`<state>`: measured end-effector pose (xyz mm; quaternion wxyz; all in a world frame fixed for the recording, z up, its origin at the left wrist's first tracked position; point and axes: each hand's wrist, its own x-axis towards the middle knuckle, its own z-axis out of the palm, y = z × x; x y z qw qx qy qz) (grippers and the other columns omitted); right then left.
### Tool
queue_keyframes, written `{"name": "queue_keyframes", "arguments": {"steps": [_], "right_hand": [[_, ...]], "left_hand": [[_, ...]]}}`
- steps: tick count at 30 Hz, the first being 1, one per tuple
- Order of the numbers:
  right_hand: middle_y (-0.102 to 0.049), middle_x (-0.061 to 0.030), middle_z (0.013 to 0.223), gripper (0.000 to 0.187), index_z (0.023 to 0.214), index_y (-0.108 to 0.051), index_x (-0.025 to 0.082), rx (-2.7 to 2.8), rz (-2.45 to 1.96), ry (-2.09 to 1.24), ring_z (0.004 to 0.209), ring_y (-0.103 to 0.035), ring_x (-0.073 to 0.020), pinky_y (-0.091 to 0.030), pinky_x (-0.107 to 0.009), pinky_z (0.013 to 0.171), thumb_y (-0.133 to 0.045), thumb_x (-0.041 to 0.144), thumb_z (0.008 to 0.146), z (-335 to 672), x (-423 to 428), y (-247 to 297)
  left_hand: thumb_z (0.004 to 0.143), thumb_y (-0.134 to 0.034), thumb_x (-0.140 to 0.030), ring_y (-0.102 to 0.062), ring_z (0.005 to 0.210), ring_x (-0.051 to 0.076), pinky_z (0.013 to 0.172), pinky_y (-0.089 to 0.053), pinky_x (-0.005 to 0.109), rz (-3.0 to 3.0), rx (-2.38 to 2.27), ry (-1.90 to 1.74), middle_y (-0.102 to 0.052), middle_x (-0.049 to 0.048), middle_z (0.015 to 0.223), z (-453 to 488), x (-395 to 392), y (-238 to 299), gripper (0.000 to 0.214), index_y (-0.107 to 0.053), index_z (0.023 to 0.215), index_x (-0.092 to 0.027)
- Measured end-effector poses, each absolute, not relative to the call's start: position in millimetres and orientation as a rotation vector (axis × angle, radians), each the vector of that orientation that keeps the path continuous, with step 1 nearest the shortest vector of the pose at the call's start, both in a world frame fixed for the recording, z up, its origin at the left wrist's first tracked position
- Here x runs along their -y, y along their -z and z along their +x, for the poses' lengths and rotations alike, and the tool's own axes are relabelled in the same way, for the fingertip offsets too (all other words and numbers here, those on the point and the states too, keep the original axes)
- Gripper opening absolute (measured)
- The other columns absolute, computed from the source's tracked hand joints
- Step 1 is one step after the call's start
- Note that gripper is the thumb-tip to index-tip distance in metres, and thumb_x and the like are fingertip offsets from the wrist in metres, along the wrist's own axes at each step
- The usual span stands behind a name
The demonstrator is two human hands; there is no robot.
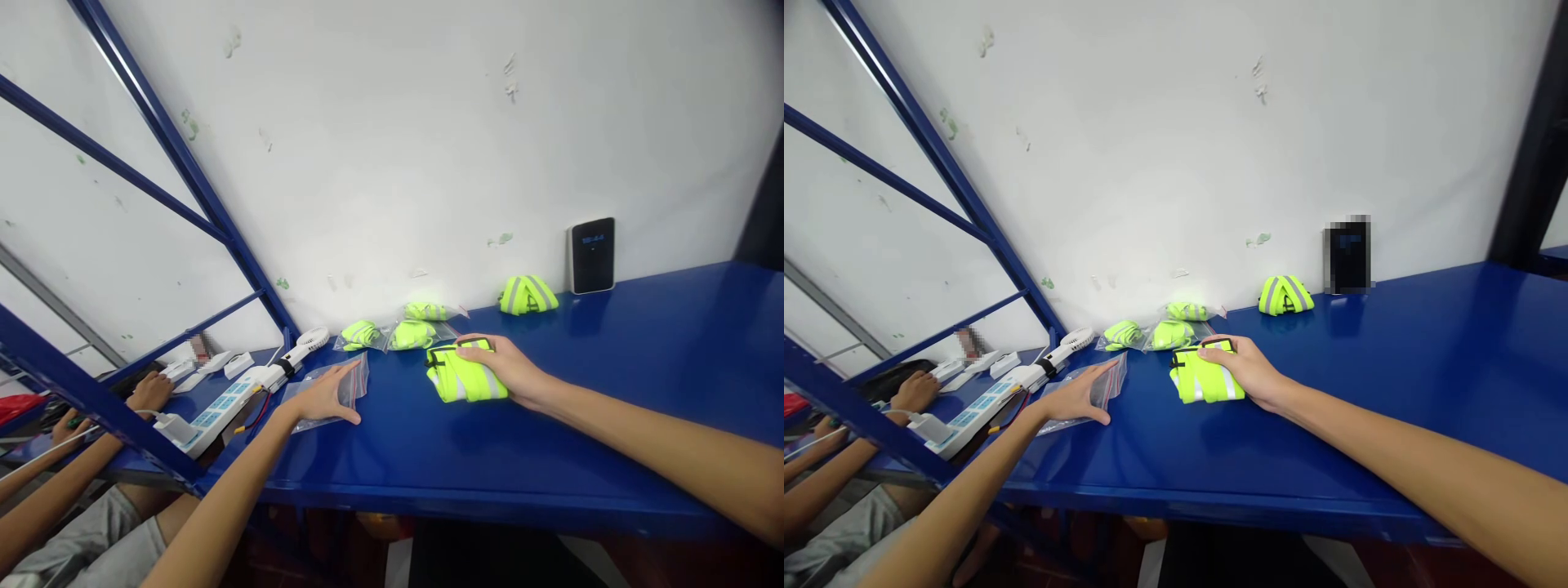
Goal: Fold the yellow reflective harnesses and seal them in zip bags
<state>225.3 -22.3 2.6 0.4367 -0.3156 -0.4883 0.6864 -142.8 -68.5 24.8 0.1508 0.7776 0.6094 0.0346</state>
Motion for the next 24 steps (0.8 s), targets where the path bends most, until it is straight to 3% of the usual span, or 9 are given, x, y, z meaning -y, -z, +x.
{"name": "queue_keyframes", "arguments": {"steps": [3, 5, 9, 11, 14, 16, 20, 24], "right_hand": [[-0.073, -0.0039, 0.078, 0.032, 0.097, -0.064, 0.019, 1.189, -0.797, -1.702, 0.064, -0.068, -0.0190, -0.055, -0.027, 0.051, -0.077, 0.029, 0.070, 226.4, 21.1, -4.8], [-0.073, -0.0037, 0.077, 0.031, 0.096, -0.065, 0.019, 1.156, -0.807, -1.687, 0.062, -0.068, -0.0191, -0.056, -0.028, 0.050, -0.077, 0.028, 0.070, 227.2, 19.6, -6.6], [-0.074, -0.0060, 0.082, 0.031, 0.097, -0.066, 0.018, 1.083, -0.820, -1.635, 0.064, -0.069, -0.0218, -0.058, -0.032, 0.052, -0.077, 0.028, 0.069, 228.9, 14.6, -11.0], [-0.075, -0.0079, 0.084, 0.031, 0.097, -0.066, 0.017, 1.065, -0.834, -1.600, 0.066, -0.070, -0.0235, -0.059, -0.034, 0.053, -0.077, 0.028, 0.069, 230.6, 9.4, -12.6], [-0.075, -0.0097, 0.087, 0.026, 0.094, -0.068, 0.016, 1.033, -0.844, -1.532, 0.070, -0.072, -0.0241, -0.059, -0.032, 0.056, -0.075, 0.026, 0.071, 236.2, -4.6, -10.4], [-0.076, -0.0094, 0.087, 0.022, 0.092, -0.069, 0.016, 0.977, -0.849, -1.470, 0.073, -0.072, -0.0233, -0.060, -0.029, 0.058, -0.074, 0.024, 0.072, 242.0, -17.2, -5.6], [-0.076, -0.0084, 0.089, 0.023, 0.091, -0.069, 0.016, 0.921, -0.905, -1.407, 0.075, -0.072, -0.0222, -0.060, -0.027, 0.060, -0.076, 0.025, 0.071, 252.3, -36.7, 4.9], [-0.076, -0.0090, 0.090, 0.027, 0.091, -0.070, 0.015, 0.964, -0.942, -1.369, 0.077, -0.072, -0.0226, -0.059, -0.028, 0.062, -0.078, 0.026, 0.069, 250.1, -35.6, 7.7]], "left_hand": [[0.064, -0.070, -0.064, -0.049, 0.120, 0.034, 0.103, -0.036, 0.050, 2.211, -1.829, -0.301, -0.045, 0.0123, 0.132, -129.6, 73.7, -32.7, 0.106, -0.019, 0.150, -0.030], [0.068, -0.069, -0.061, -0.048, 0.119, 0.031, 0.106, -0.034, 0.048, 2.253, -1.836, -0.458, -0.045, 0.0124, 0.128, -111.7, 79.6, -43.8, 0.099, -0.023, 0.149, -0.026], [0.068, -0.071, -0.059, -0.036, 0.132, 0.032, 0.110, -0.029, 0.047, 2.439, -1.590, -0.593, -0.036, 0.0111, 0.142, -61.0, 80.7, -60.0, 0.097, -0.025, 0.147, -0.029], [0.066, -0.071, -0.062, -0.037, 0.131, 0.033, 0.108, -0.031, 0.047, 2.455, -1.508, -0.554, -0.036, 0.0114, 0.144, -33.7, 69.6, -55.3, 0.095, -0.028, 0.144, -0.029], [0.065, -0.066, -0.069, -0.049, 0.117, 0.033, 0.100, -0.037, 0.051, 2.352, -1.593, -0.554, -0.050, 0.0153, 0.127, 3.1, 41.9, -33.0, 0.085, -0.039, 0.129, -0.021], [0.058, -0.068, -0.073, -0.053, 0.111, 0.034, 0.104, -0.029, 0.057, 2.346, -1.657, -0.526, -0.057, 0.0126, 0.114, 21.9, 25.0, -15.6, 0.081, -0.045, 0.115, -0.020], [0.060, -0.061, -0.078, -0.054, 0.110, 0.033, 0.109, -0.010, 0.063, 2.383, -1.666, -0.609, -0.059, 0.0103, 0.109, 37.9, 16.1, 7.5, 0.073, -0.046, 0.103, -0.021], [0.059, -0.060, -0.079, -0.054, 0.111, 0.033, 0.109, -0.014, 0.061, 2.365, -1.652, -0.575, -0.059, 0.0114, 0.111, 34.0, 27.0, 14.6, 0.074, -0.045, 0.104, -0.022]]}}
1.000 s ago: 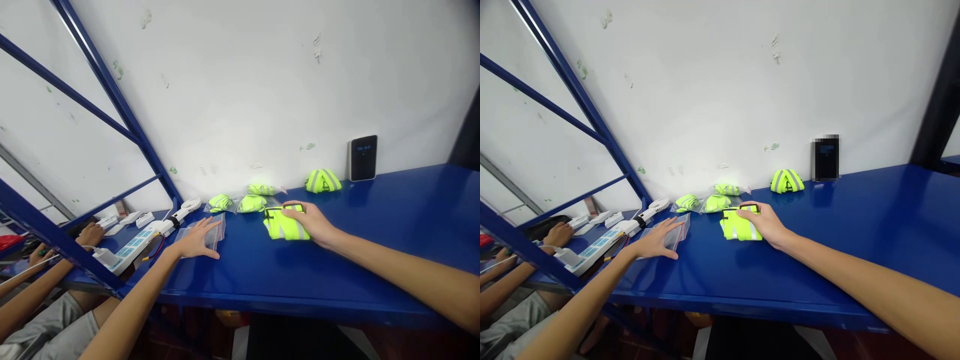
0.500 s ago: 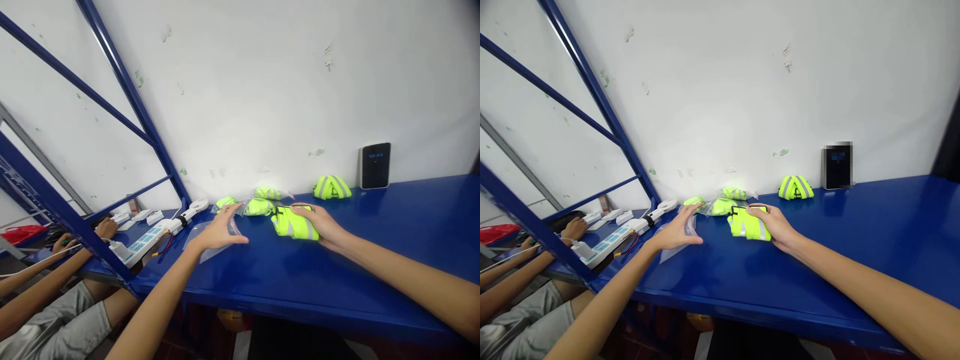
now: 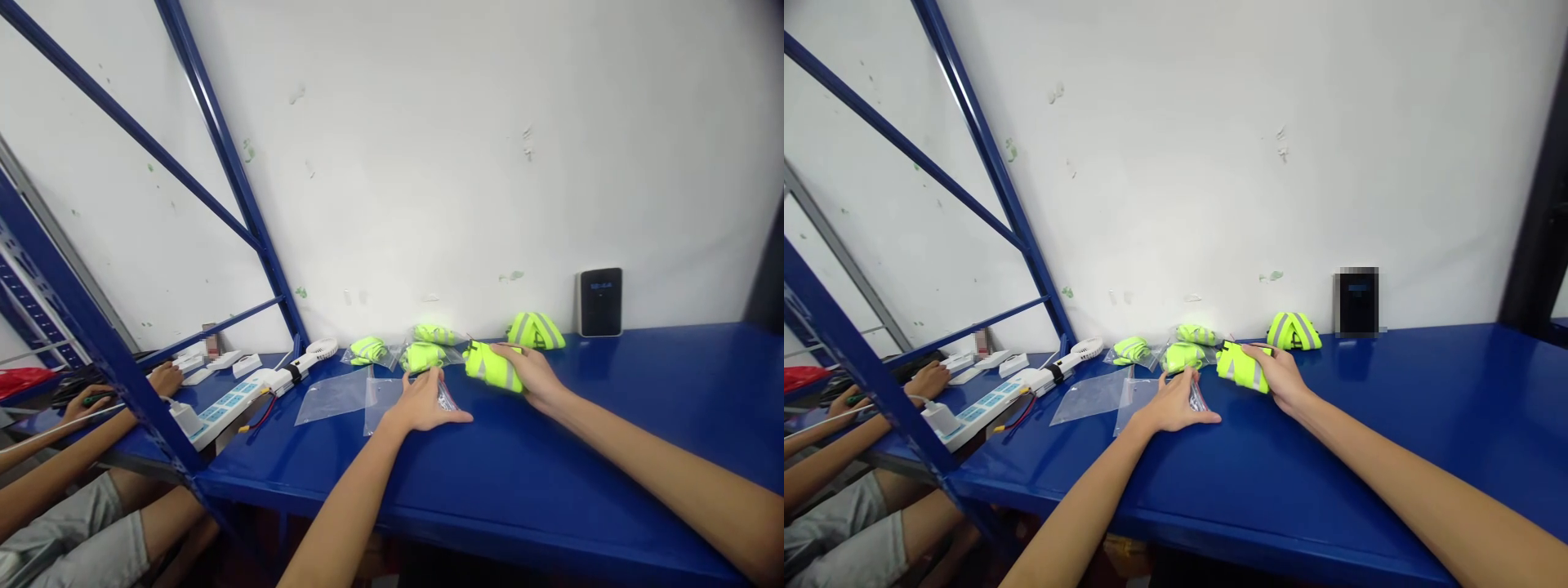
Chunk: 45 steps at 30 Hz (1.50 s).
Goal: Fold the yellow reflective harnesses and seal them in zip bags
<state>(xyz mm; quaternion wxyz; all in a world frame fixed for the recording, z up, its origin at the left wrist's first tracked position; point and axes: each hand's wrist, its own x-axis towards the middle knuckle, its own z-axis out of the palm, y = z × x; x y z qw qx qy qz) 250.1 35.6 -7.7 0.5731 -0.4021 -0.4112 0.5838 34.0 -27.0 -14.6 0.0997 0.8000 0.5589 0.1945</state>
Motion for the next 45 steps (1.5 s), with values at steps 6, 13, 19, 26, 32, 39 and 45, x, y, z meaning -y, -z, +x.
{"name": "queue_keyframes", "arguments": {"steps": [6, 13, 19, 26, 32, 39, 45], "right_hand": [[-0.076, -0.0063, 0.084, 0.033, 0.093, -0.069, 0.016, 1.085, -0.949, -1.322, 0.074, -0.071, -0.0213, -0.056, -0.027, 0.061, -0.079, 0.030, 0.066, 240.3, -28.9, 11.9], [-0.075, -0.0064, 0.088, 0.033, 0.094, -0.069, 0.016, 1.225, -1.007, -1.210, 0.080, -0.070, -0.0214, -0.054, -0.027, 0.065, -0.076, 0.034, 0.067, 240.9, -30.2, 17.0], [-0.074, -0.0069, 0.091, 0.036, 0.095, -0.069, 0.015, 1.222, -1.001, -1.180, 0.081, -0.069, -0.0209, -0.053, -0.027, 0.066, -0.075, 0.037, 0.067, 240.5, -29.2, 14.6], [-0.074, -0.0072, 0.090, 0.031, 0.091, -0.068, 0.015, 1.075, -0.902, -1.293, 0.081, -0.070, -0.0213, -0.055, -0.027, 0.066, -0.076, 0.034, 0.067, 240.7, -29.4, 12.0], [-0.075, -0.0095, 0.089, 0.025, 0.085, -0.069, 0.014, 0.904, -0.862, -1.407, 0.075, -0.070, -0.0220, -0.055, -0.027, 0.059, -0.075, 0.032, 0.068, 236.1, -23.3, 9.4], [-0.074, -0.0089, 0.095, 0.036, 0.096, -0.069, 0.015, 1.136, -1.004, -1.190, 0.085, -0.069, -0.0238, -0.054, -0.030, 0.067, -0.074, 0.038, 0.068, 241.8, -27.4, 11.4], [-0.072, -0.0107, 0.098, 0.032, 0.091, -0.072, 0.014, 1.487, -1.252, -0.894, 0.097, -0.064, -0.0270, -0.047, -0.036, 0.084, -0.071, 0.038, 0.070, 257.0, -38.9, 7.4]], "left_hand": [[0.088, -0.030, -0.068, -0.049, 0.118, 0.028, 0.109, -0.009, 0.062, 2.429, -1.762, -0.573, -0.058, 0.0110, 0.113, 37.9, 31.7, 19.7, 0.052, -0.048, 0.102, -0.021], [0.099, -0.016, -0.038, -0.045, 0.120, 0.024, 0.105, -0.019, 0.058, 2.495, -1.847, -0.658, -0.054, 0.0068, 0.122, 38.6, 26.8, 27.6, 0.042, -0.054, 0.091, -0.022], [0.097, -0.026, -0.033, -0.051, 0.096, 0.021, 0.092, -0.036, 0.043, 2.558, -1.669, -0.758, -0.057, 0.0060, 0.097, 44.5, 30.7, 20.3, 0.032, -0.053, 0.085, -0.021], [0.095, -0.037, -0.035, -0.053, 0.086, 0.017, 0.083, -0.043, 0.032, 2.482, -1.290, -1.018, -0.054, 0.0065, 0.098, 52.6, 35.4, 13.5, 0.026, -0.049, 0.078, -0.020], [0.095, -0.040, -0.038, -0.056, 0.087, 0.018, 0.080, -0.046, 0.031, 2.201, -1.214, -1.359, -0.059, 0.0059, 0.089, 46.9, 27.9, 12.0, 0.027, -0.050, 0.079, -0.019], [0.080, -0.061, -0.040, -0.057, 0.074, 0.018, 0.077, -0.046, 0.032, 2.331, -1.390, -1.273, -0.059, 0.0022, 0.075, 38.9, 38.2, -0.2, 0.023, -0.054, 0.075, -0.019], [0.060, -0.076, -0.059, -0.046, 0.122, 0.029, 0.103, -0.038, 0.043, 2.467, -1.307, -0.752, -0.052, 0.0090, 0.129, 42.8, 44.4, -1.0, 0.077, -0.051, 0.125, -0.027]]}}
